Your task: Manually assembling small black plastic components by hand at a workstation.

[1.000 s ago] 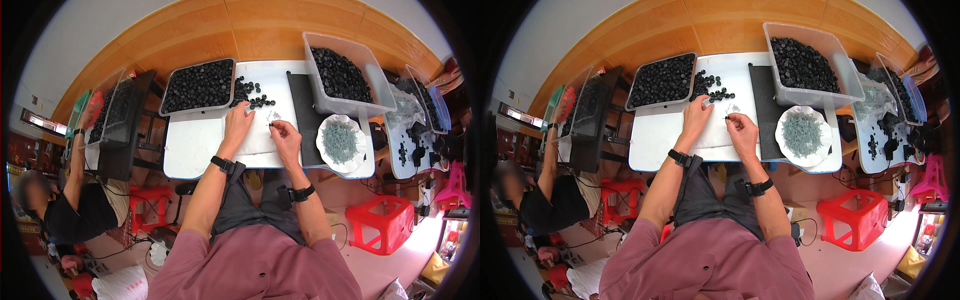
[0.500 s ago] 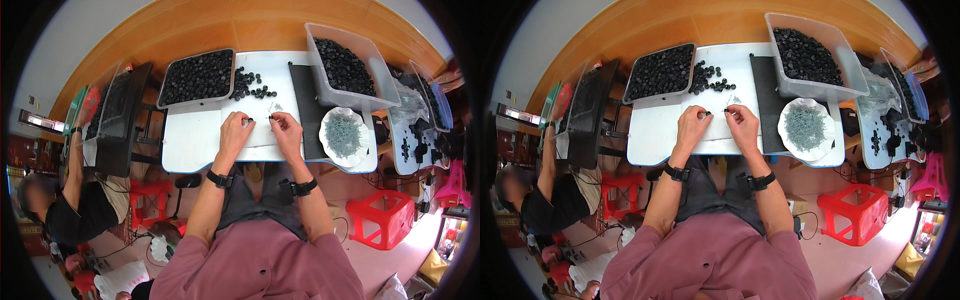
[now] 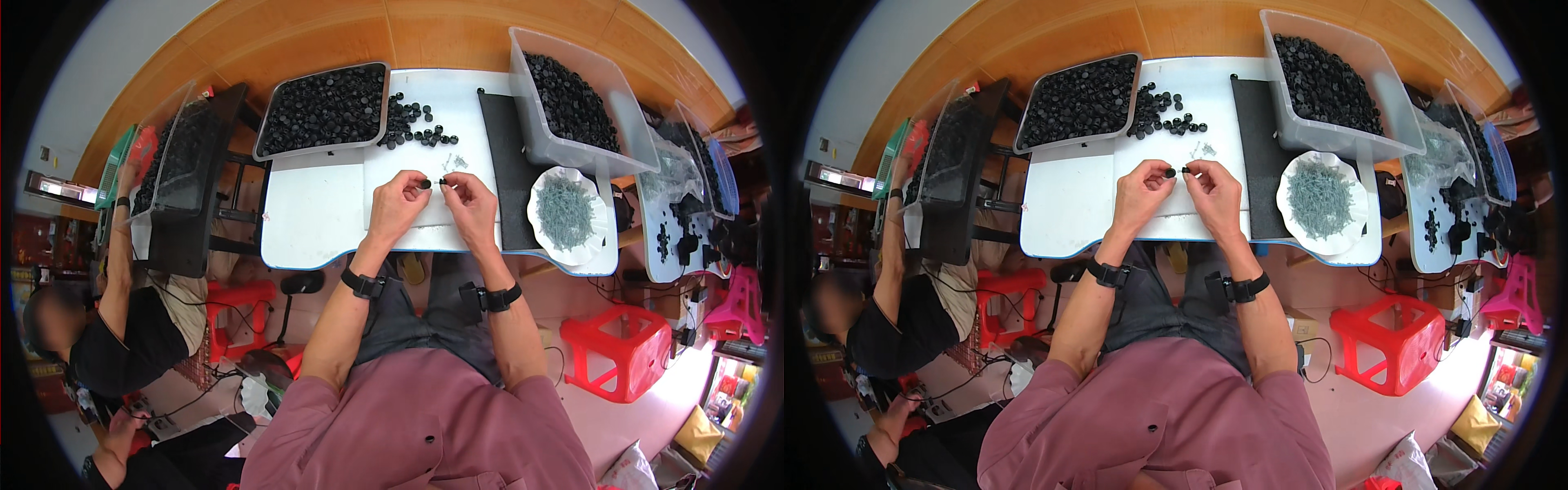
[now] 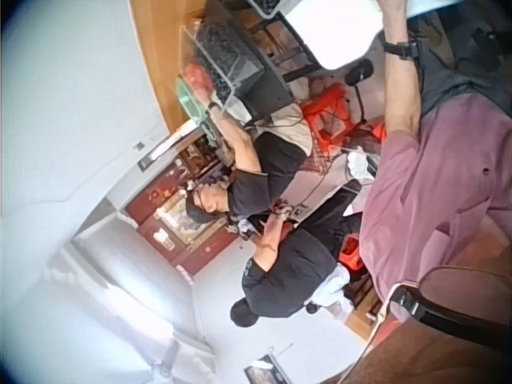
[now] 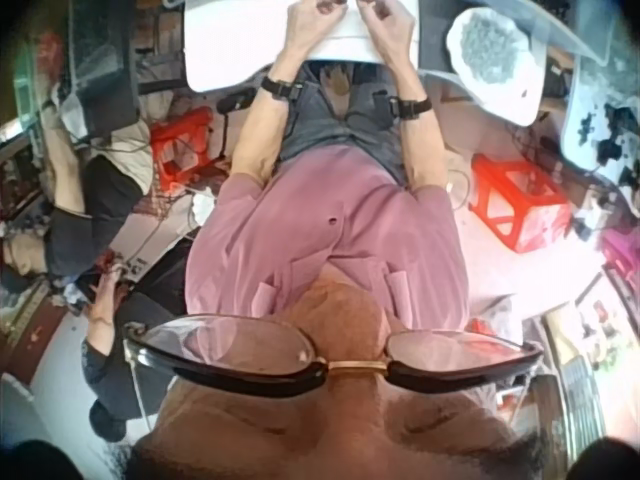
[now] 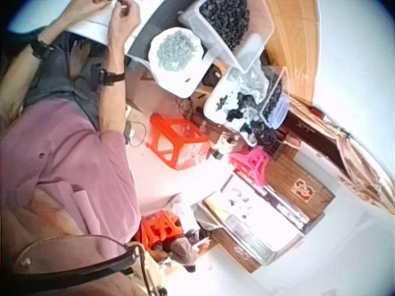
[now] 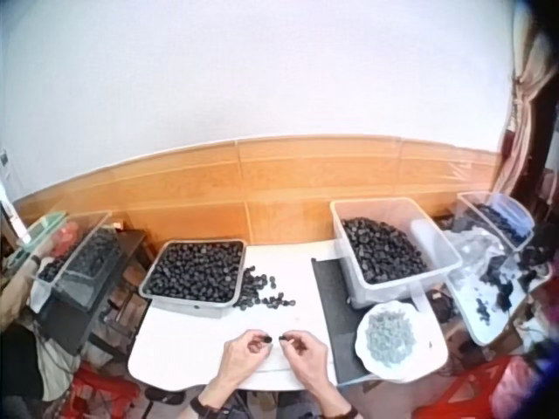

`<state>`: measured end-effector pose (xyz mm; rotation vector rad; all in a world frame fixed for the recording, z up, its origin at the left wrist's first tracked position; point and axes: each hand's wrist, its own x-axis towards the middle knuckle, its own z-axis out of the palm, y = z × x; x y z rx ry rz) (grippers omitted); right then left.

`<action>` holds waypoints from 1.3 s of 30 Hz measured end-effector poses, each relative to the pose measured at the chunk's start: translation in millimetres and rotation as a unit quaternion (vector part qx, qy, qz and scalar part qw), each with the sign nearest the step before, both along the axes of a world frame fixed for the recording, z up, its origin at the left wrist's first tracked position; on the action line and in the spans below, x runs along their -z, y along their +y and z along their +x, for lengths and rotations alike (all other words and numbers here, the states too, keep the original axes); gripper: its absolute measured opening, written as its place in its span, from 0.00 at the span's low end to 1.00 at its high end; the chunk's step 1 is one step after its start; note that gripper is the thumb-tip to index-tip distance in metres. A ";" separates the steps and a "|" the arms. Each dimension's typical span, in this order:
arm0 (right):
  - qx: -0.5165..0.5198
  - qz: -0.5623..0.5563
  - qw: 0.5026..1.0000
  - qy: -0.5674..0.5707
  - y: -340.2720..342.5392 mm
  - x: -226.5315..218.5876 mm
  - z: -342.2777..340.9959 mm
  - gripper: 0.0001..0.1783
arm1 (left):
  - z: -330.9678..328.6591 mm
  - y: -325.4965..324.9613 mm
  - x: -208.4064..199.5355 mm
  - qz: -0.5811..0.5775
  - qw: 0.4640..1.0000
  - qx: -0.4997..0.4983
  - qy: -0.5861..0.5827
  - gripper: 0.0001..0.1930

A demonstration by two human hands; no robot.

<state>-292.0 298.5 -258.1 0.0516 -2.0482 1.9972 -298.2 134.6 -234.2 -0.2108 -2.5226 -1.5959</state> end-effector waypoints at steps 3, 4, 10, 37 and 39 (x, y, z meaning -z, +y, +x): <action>-0.002 0.037 0.999 0.016 -0.5 -2.6 0.7 0.10 | 1.6 4.9 9.0 0.033 0.999 -0.023 0.011 0.14; -0.004 0.064 0.998 0.021 -1.7 -8.2 1.9 0.10 | 2.1 5.0 9.3 0.034 0.999 -0.023 0.008 0.14; -0.002 0.134 0.990 0.041 -1.6 -13.3 1.8 0.10 | 1.7 6.0 9.9 0.048 0.998 -0.029 0.018 0.13; -0.041 0.126 0.990 0.047 -0.7 -13.9 1.2 0.08 | 5.1 4.4 10.8 0.013 0.999 -0.001 0.049 0.13; -0.038 0.113 0.992 0.035 -0.8 -11.5 -0.1 0.08 | 5.2 4.2 10.9 0.008 0.998 0.001 0.055 0.13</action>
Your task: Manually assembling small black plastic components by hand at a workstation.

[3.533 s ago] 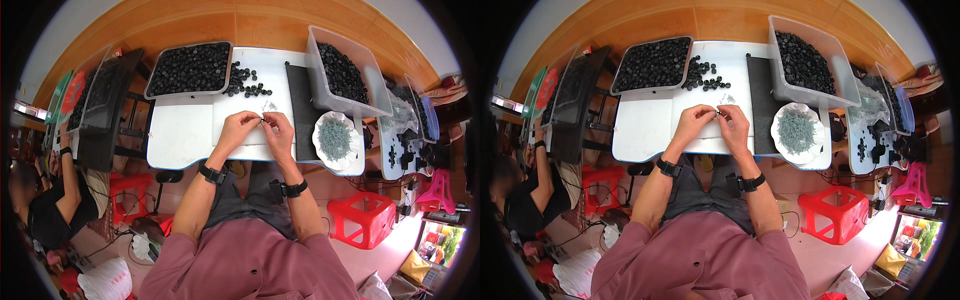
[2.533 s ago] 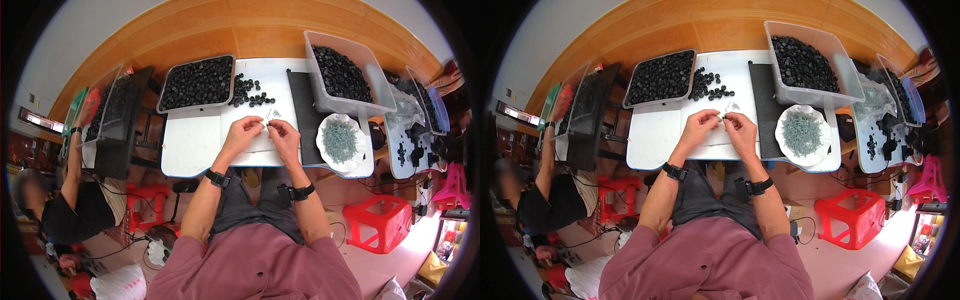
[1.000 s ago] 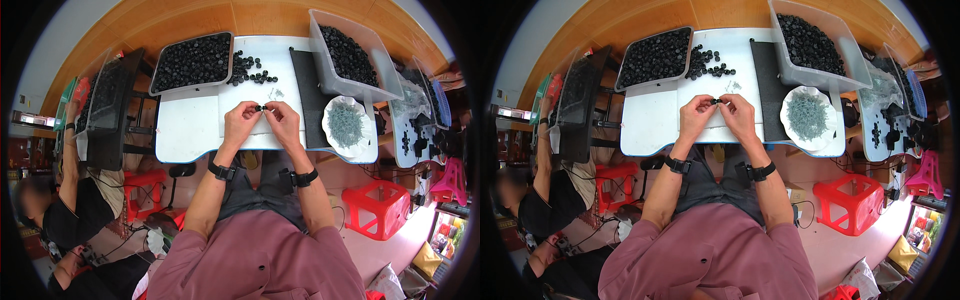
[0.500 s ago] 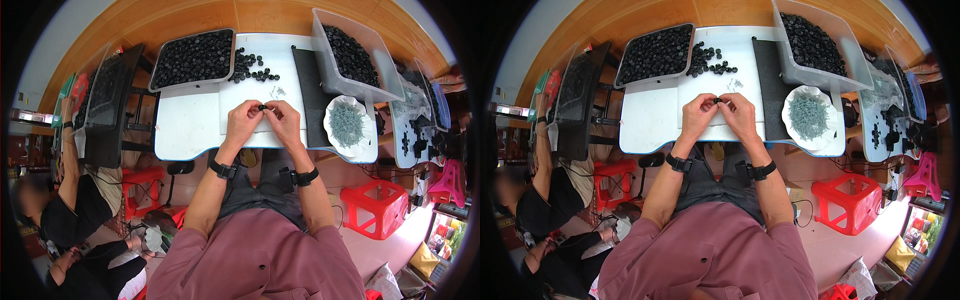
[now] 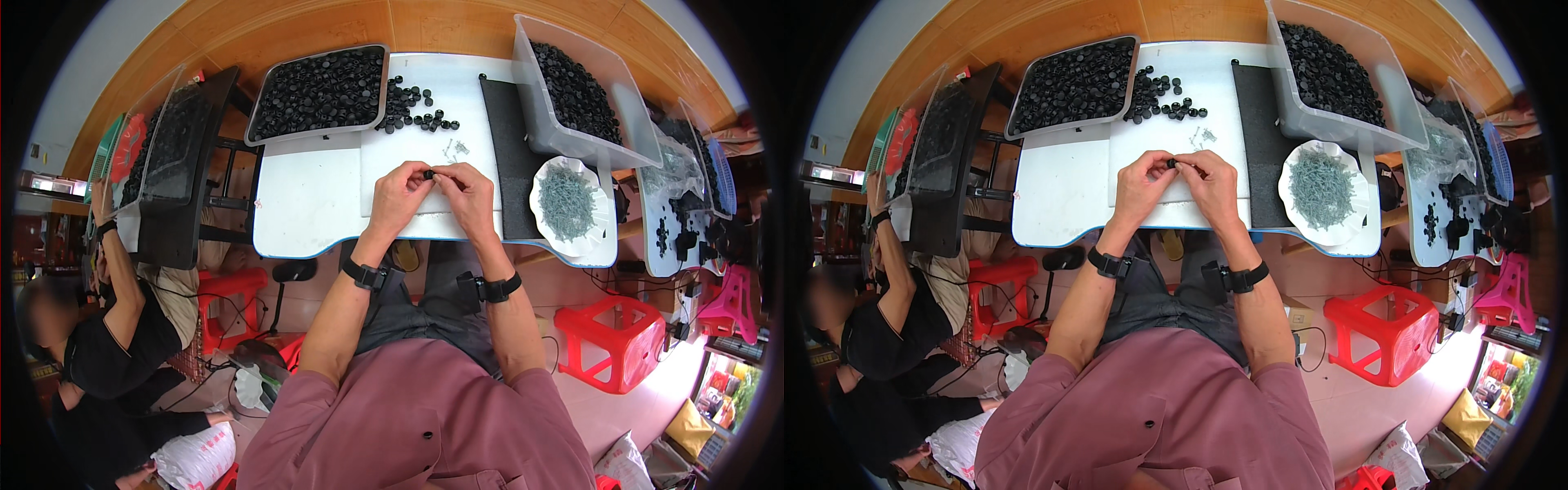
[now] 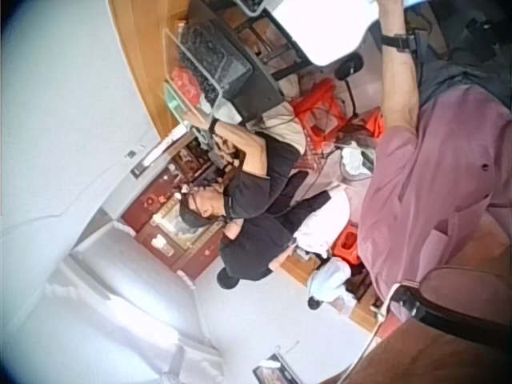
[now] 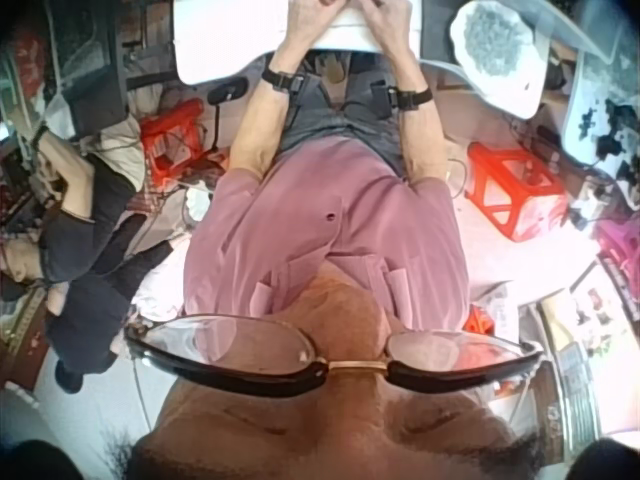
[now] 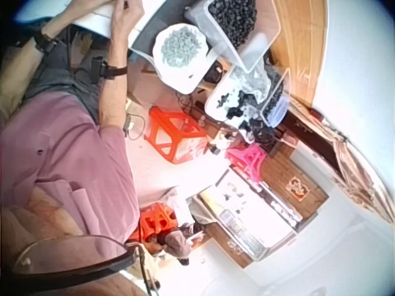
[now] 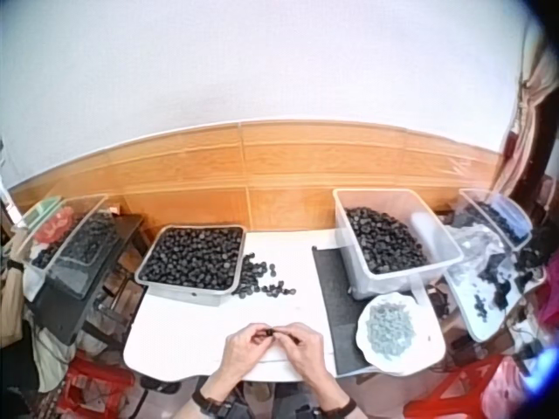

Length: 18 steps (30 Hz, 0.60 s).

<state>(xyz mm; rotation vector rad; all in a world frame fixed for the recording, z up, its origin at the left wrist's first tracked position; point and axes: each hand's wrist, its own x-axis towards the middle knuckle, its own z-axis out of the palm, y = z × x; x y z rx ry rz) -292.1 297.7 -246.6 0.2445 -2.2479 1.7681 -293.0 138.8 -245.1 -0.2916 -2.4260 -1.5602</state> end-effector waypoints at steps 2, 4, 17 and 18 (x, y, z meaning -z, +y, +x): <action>0.000 -0.005 1.000 -0.010 0.5 1.9 -0.9 0.08 | -0.6 0.4 0.9 0.003 1.000 0.001 -0.003 0.13; 0.000 -0.010 1.000 -0.019 0.2 4.2 -1.8 0.08 | -1.2 1.1 1.1 0.006 1.000 0.003 -0.005 0.13; -0.027 -0.057 0.990 -0.129 3.5 -0.7 -12.9 0.09 | -1.2 2.2 -0.7 -0.014 1.000 0.001 -0.003 0.13; -0.031 -0.065 0.988 -0.133 3.7 -0.6 -14.1 0.09 | -1.1 2.7 -1.0 -0.013 1.000 0.002 -0.009 0.12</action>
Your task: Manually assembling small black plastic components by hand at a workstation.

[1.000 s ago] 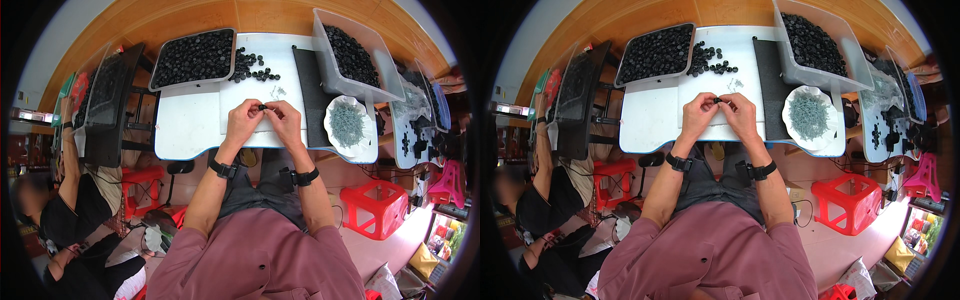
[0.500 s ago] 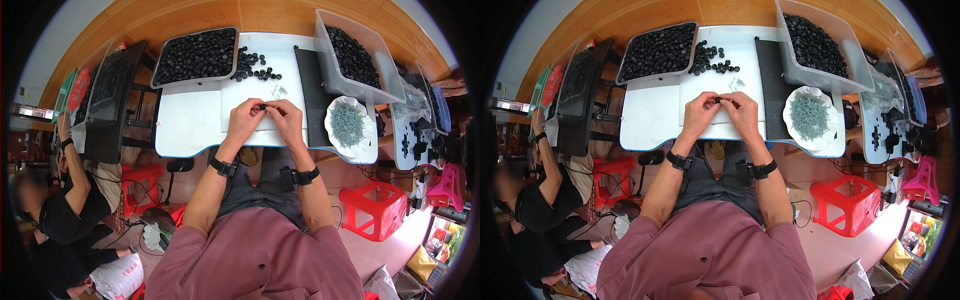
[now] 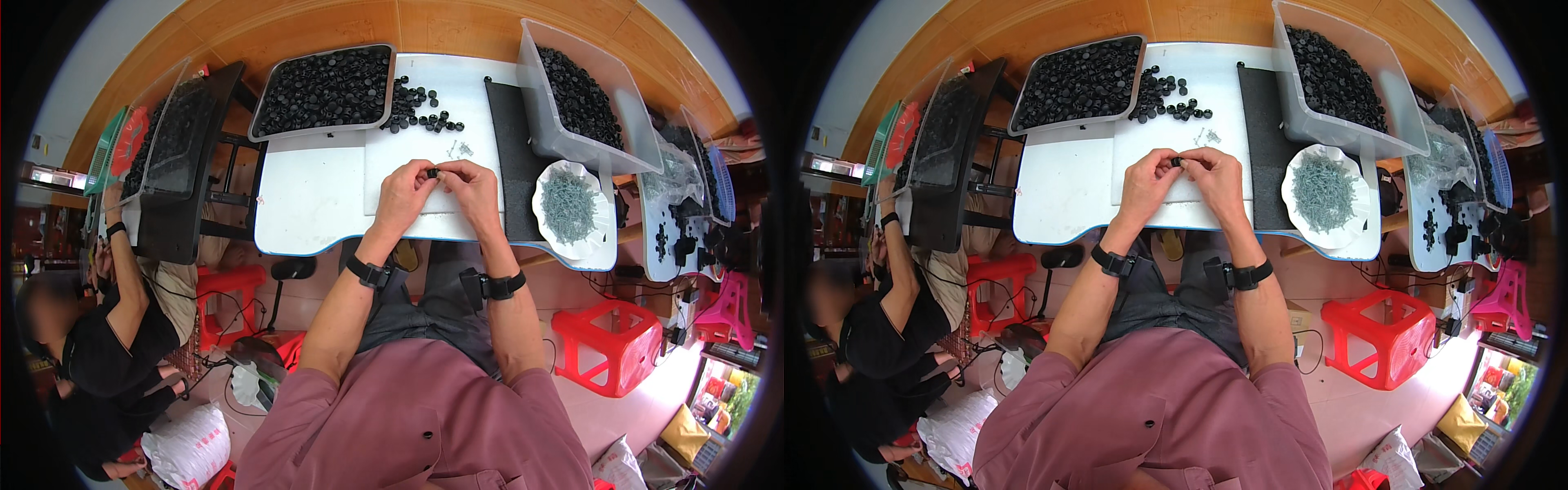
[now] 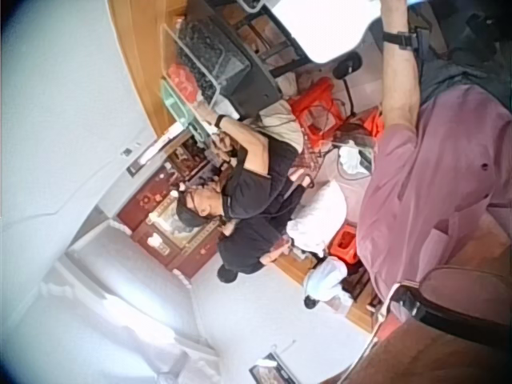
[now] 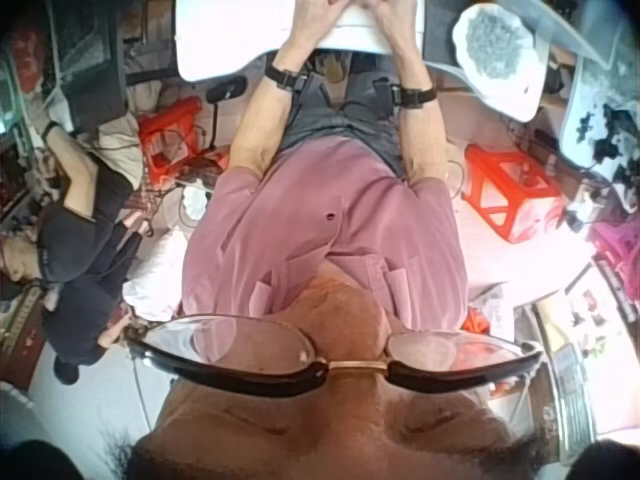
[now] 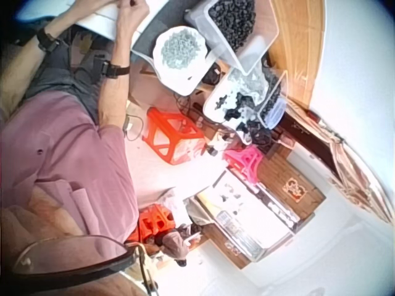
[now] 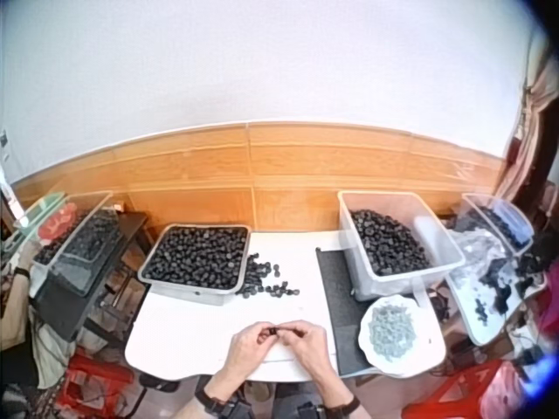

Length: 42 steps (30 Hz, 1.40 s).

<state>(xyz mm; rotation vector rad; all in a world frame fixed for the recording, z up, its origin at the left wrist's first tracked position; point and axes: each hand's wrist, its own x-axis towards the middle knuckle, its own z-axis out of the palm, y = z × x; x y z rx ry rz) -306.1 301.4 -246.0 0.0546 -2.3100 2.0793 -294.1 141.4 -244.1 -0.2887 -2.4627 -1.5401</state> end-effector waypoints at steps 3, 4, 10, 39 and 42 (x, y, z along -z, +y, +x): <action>0.001 -0.015 1.000 -0.025 -2.4 -3.4 -2.9 0.08 | 0.8 0.4 1.3 -0.012 1.000 -0.002 0.012 0.12; 0.001 -0.015 1.000 -0.025 -0.6 -2.3 -4.7 0.08 | 0.5 1.1 2.1 -0.012 1.000 -0.002 0.012 0.12; -0.032 -0.010 0.997 -0.064 2.7 -18.4 -6.1 0.05 | 0.8 -0.3 4.9 -0.032 0.999 -0.007 0.035 0.12; 0.028 0.101 0.987 0.123 -10.9 3.9 9.3 0.07 | 0.7 -5.0 3.8 -0.014 1.000 -0.011 -0.004 0.15; 0.023 0.103 0.987 0.120 -10.4 0.7 11.4 0.08 | 3.1 -9.3 1.6 0.014 1.000 0.009 -0.018 0.16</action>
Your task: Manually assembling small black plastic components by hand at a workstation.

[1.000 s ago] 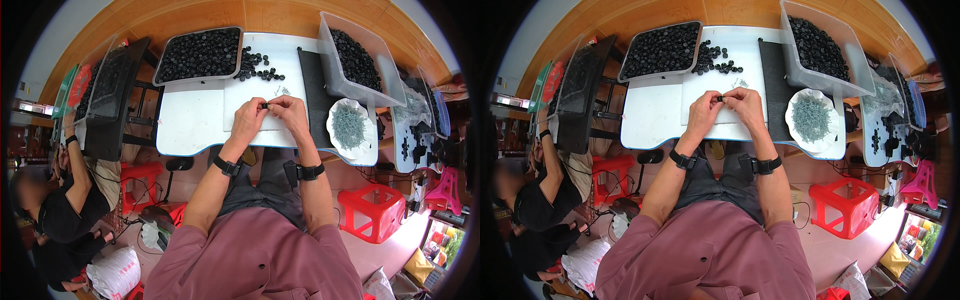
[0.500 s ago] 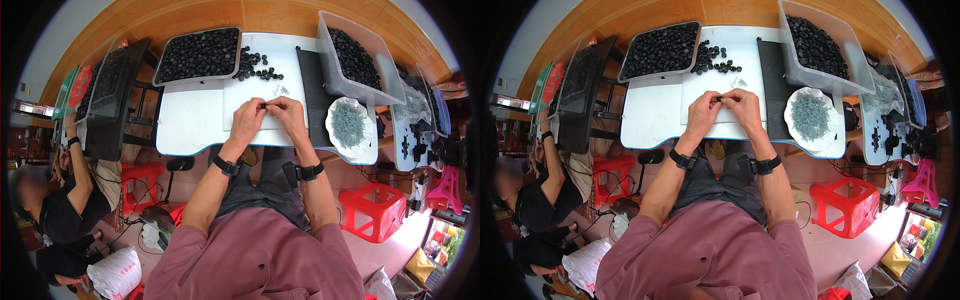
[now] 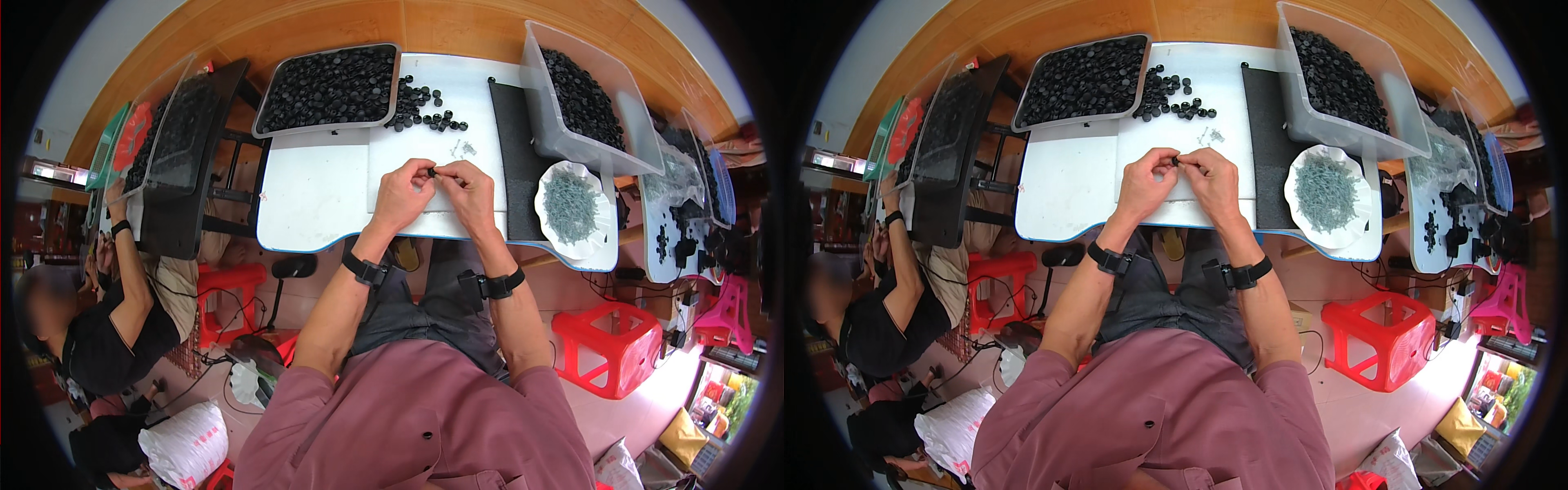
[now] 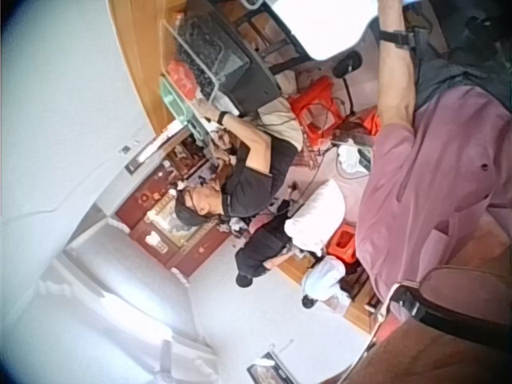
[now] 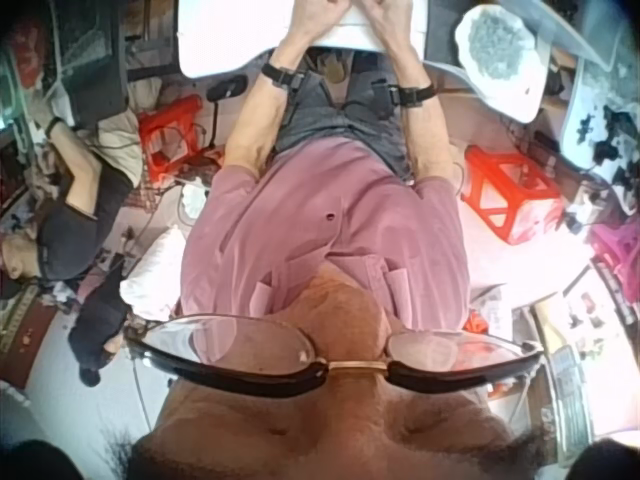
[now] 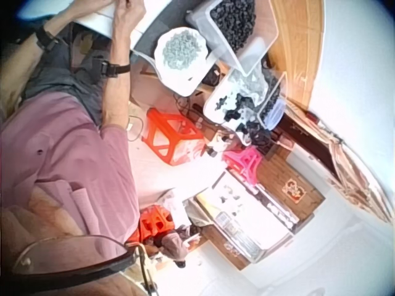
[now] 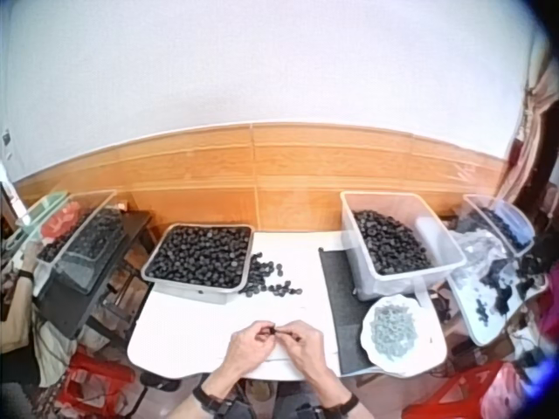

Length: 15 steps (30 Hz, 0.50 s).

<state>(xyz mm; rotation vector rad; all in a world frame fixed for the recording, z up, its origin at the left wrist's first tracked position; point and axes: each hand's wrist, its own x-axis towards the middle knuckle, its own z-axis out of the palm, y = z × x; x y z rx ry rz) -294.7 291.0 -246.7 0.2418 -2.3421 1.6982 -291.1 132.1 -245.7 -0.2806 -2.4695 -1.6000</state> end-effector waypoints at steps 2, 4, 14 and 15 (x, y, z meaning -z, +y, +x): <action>-0.008 0.007 1.000 0.011 2.1 -4.0 1.7 0.08 | 0.3 -1.1 -7.0 0.020 0.999 0.012 -0.030 0.16; -0.016 0.012 1.000 0.021 2.5 -6.4 2.3 0.09 | -0.4 -3.9 -8.2 0.038 0.997 0.023 -0.059 0.16; -0.053 -0.041 0.998 0.016 7.2 1.7 -3.2 0.10 | -6.5 -5.1 -8.3 0.120 0.984 0.039 -0.130 0.13; -0.045 -0.073 0.996 -0.009 7.3 2.8 -3.2 0.09 | -6.4 -4.4 -9.5 0.122 0.983 0.042 -0.133 0.13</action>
